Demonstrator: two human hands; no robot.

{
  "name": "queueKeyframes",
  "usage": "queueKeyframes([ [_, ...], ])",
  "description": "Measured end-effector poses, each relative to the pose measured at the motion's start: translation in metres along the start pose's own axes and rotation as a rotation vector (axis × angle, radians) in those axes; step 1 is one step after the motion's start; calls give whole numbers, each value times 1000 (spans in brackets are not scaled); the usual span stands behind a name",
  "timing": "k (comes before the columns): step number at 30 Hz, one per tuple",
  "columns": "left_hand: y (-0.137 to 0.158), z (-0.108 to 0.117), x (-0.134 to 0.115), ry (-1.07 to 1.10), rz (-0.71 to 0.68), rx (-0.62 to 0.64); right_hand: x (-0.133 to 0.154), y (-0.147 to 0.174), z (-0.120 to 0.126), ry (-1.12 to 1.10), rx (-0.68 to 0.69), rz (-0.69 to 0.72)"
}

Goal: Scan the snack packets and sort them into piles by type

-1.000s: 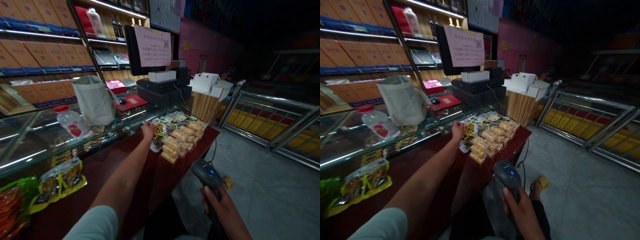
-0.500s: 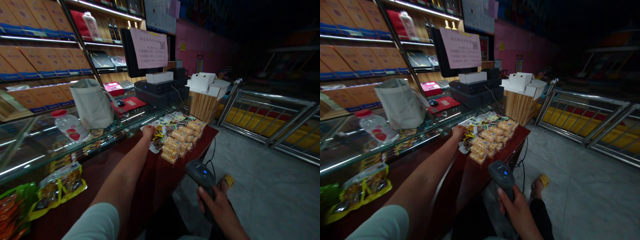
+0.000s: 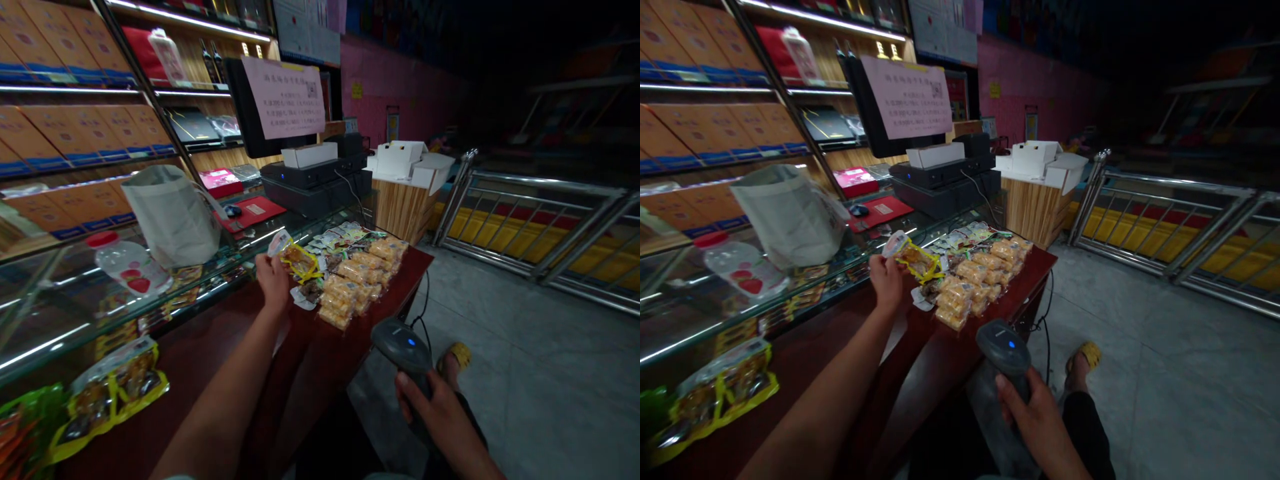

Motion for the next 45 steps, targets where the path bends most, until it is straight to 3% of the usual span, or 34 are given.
queueKeyframes([
  [3,25,26,-21,132,1,44,2,-4,3,-68,-92,-14],
  [8,110,41,-48,382,257,485,10,-17,2,-134,-179,2],
  [13,185,45,-49,397,508,775,23,-28,-8,-151,-202,-44],
  [16,205,44,-37,389,532,891,31,-32,-14,-169,-222,-73],
  [21,220,40,-18,460,595,989,24,-42,-17,-281,-367,-74],
  [27,237,29,-3,537,684,1284,10,-54,-16,-383,-505,-64],
  [33,236,30,2,465,620,1290,7,-57,-18,-472,-441,-61],
  [38,223,34,-2,265,308,1091,8,-49,-6,-439,-359,-52],
  [42,213,34,-2,242,281,957,14,-25,11,-271,-304,-34],
  [45,208,33,-1,212,268,902,17,-5,16,-168,-184,-21],
])
Point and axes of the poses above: each hand's wrist, its own y-axis away from the middle knuckle, its own z-axis out of the back of the hand, x = y × z, the point moved 3 cm from there along -y, towards the middle knuckle, and after that the axes turned 1 degree about z, right-handed, at the moved point
